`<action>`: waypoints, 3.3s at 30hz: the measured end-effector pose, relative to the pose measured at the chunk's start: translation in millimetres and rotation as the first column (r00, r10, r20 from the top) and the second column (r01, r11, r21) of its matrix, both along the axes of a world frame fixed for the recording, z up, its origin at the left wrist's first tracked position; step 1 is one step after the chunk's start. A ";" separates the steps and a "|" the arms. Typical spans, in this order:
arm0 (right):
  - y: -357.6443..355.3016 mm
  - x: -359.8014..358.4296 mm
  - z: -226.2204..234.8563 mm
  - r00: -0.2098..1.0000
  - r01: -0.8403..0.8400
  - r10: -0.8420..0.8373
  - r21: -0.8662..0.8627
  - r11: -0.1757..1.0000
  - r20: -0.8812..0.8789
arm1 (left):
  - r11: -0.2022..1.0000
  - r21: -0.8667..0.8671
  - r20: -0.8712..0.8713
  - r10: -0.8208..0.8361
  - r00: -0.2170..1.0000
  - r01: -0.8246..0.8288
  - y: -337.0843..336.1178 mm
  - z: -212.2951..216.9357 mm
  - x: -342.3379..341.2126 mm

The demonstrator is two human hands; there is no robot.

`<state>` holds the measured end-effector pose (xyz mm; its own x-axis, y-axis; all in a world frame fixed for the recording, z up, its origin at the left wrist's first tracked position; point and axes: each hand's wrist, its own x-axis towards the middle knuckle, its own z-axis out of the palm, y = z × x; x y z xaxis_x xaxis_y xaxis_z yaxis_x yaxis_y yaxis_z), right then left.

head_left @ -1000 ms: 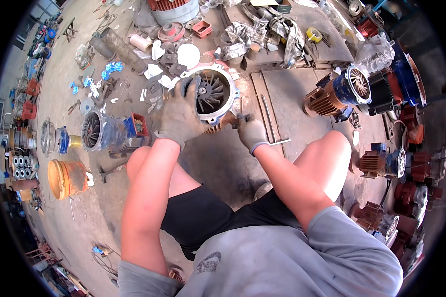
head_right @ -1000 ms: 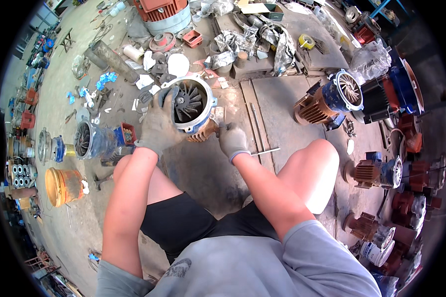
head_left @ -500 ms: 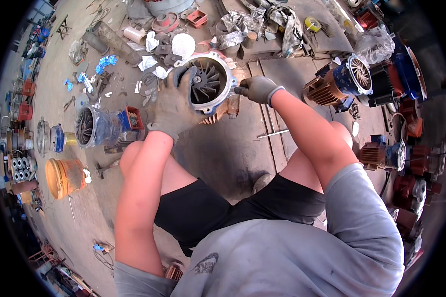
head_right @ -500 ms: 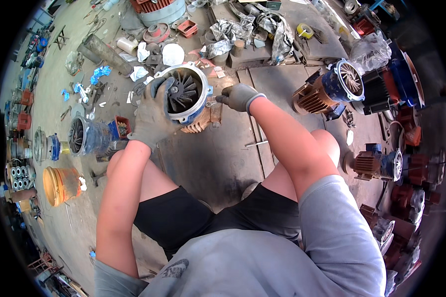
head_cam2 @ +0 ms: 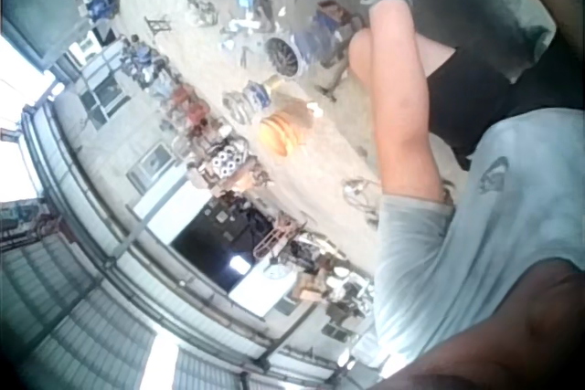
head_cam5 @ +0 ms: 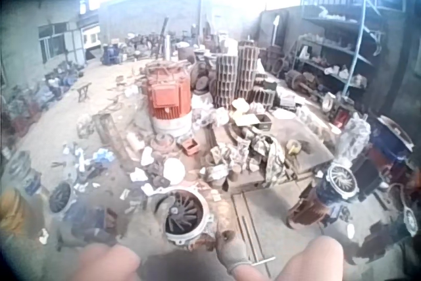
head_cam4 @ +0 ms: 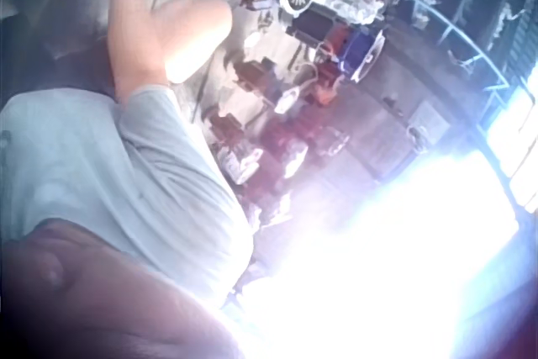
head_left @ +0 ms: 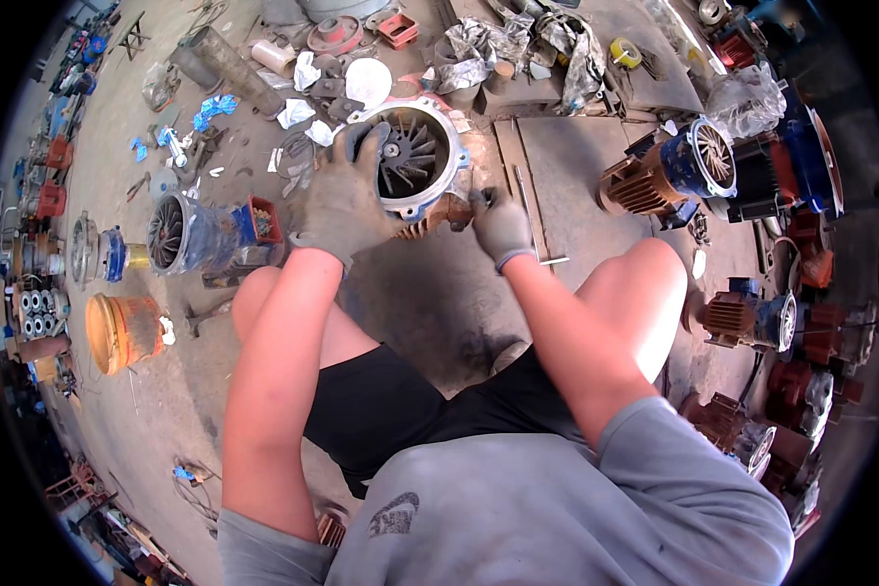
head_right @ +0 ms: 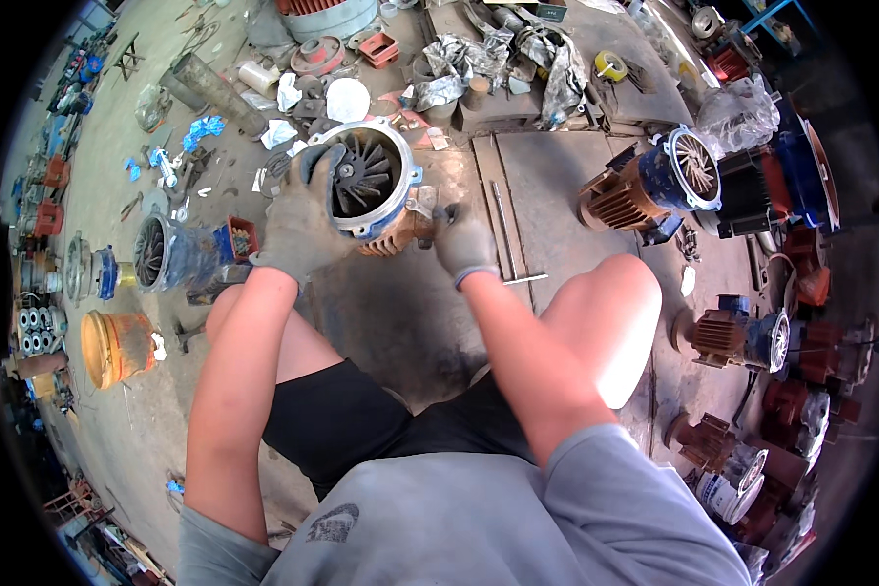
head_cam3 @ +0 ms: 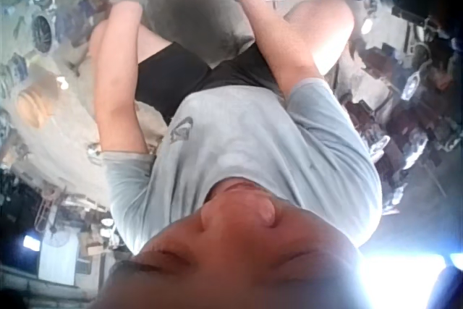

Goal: The person sits on the floor in a workshop and uses a metal tool to scrape and clean the interior surfaces of a motor stator. They rotate the component to access different areas and occasionally wipe the surface with a cloth.

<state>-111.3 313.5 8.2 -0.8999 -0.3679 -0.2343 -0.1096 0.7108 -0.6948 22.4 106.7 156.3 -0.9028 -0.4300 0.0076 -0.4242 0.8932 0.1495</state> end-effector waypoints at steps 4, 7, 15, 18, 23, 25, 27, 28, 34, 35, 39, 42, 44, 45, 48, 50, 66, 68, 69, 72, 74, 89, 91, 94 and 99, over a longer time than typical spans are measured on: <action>-3.6 41.4 9.5 0.989 0.092 -0.085 -0.060 0.994 0.121 | 1.000 0.024 -0.053 -0.009 0.999 0.010 0.0 -3.3 3.4; 2.2 25.1 26.0 0.975 0.051 -0.037 -0.060 0.997 0.219 | 1.000 0.012 -0.068 -0.013 0.998 0.013 -2.2 -7.0 0.2; 12.3 -17.3 72.3 0.892 -0.395 0.351 0.113 0.912 0.286 | 0.997 0.022 -0.128 -0.072 0.989 0.075 -2.7 -12.0 1.3; 17.6 -23.5 71.7 0.878 -0.464 0.425 0.173 0.869 0.219 | 0.997 -0.043 -0.067 -0.073 0.995 0.070 -4.8 -6.4 1.3; 31.8 -29.8 79.5 0.872 -0.456 0.397 0.180 0.872 0.285 | 1.000 -0.017 -0.101 0.001 0.995 -0.003 8.1 -7.6 9.0; 34.2 -31.3 87.2 0.892 -0.412 0.365 0.149 0.899 0.268 | 1.000 -0.025 -0.157 0.004 0.988 -0.008 11.6 -13.1 16.4; 38.9 -33.5 95.4 0.906 -0.355 0.319 0.087 0.931 0.279 | 0.999 -0.051 -0.205 -0.005 0.979 -0.006 18.2 -15.8 27.2; 49.1 -39.3 78.0 0.942 -0.242 0.246 -0.045 0.969 0.227 | 0.995 0.093 -0.229 0.050 0.972 -0.030 34.5 -6.6 24.7; 42.7 15.7 157.6 0.870 0.153 0.139 -0.527 0.836 0.472 | 0.520 0.753 -0.640 0.434 0.634 0.404 107.0 79.6 85.6; 44.2 17.1 156.2 0.885 0.123 0.144 -0.520 0.845 0.443 | 0.490 0.683 -0.729 0.495 0.472 0.541 108.9 99.3 90.4; 43.0 7.0 147.3 0.888 0.195 0.076 -0.522 0.830 0.453 | 0.534 0.308 -0.935 0.323 0.146 0.787 66.6 156.2 114.6; 36.8 5.9 143.7 0.879 0.194 0.098 -0.537 0.821 0.467 | 0.613 0.256 -0.961 0.244 0.130 0.748 48.8 187.1 141.6; 37.6 3.3 140.2 0.874 0.200 0.104 -0.548 0.812 0.475 | 0.642 0.236 -0.969 0.207 0.132 0.729 39.8 196.7 152.5; 37.2 3.0 140.1 0.881 0.190 0.098 -0.536 0.822 0.463 | 0.656 0.230 -0.972 0.191 0.137 0.719 33.1 200.6 156.6; 35.1 4.4 140.8 0.891 0.159 0.102 -0.514 0.843 0.443 | 0.693 0.219 -0.976 0.152 0.157 0.687 24.6 211.7 167.0; 34.1 4.3 141.4 0.885 0.138 0.127 -0.513 0.847 0.448 | 0.715 0.210 -0.977 0.133 0.165 0.667 20.1 216.3 171.3; 19.2 18.1 153.8 0.909 0.082 0.147 -0.514 0.854 0.390 | 0.757 0.302 -0.950 0.188 0.249 0.579 17.7 225.5 174.6; 24.4 21.2 161.2 0.938 0.108 0.106 -0.570 0.814 0.329 | 0.734 0.422 -0.905 0.310 0.291 0.532 29.6 198.4 151.8; 24.1 25.6 163.0 0.948 0.109 0.126 -0.669 0.735 0.292 | 0.694 0.528 -0.848 0.400 0.348 0.490 43.9 180.3 141.8; 14.7 56.8 175.4 0.952 0.039 0.247 -0.868 0.494 0.183 | 0.477 0.838 -0.515 0.530 0.673 0.265 108.8 112.5 107.6; 15.1 74.6 180.6 0.981 -0.125 0.193 -0.838 0.530 -0.025 | 0.539 0.779 -0.587 0.445 0.676 0.321 142.4 55.3 77.8; 49.9 19.9 130.4 0.908 -0.313 0.058 -0.583 0.750 -0.414 | 0.715 0.580 -0.778 0.346 0.524 0.390 209.9 31.6 31.6; 42.3 18.6 150.2 0.971 -0.231 0.107 -0.743 0.629 -0.211 | 0.751 0.538 -0.799 0.310 0.515 0.384 214.9 36.3 33.1; 32.6 25.9 166.8 0.991 -0.110 0.118 -0.869 0.483 -0.060 | 0.712 0.583 -0.770 0.329 0.547 0.392 218.0 30.3 35.5; 29.2 9.7 188.0 0.991 -0.022 -0.083 -0.732 0.681 -0.107 | 0.525 0.753 -0.638 0.429 0.640 0.398 210.1 52.0 44.6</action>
<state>-101.6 342.8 196.2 -0.9146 -0.3467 0.2080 -0.2171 -0.0127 -0.9761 67.0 316.8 208.2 -0.7437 -0.6187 0.2533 0.1825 0.1766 0.9672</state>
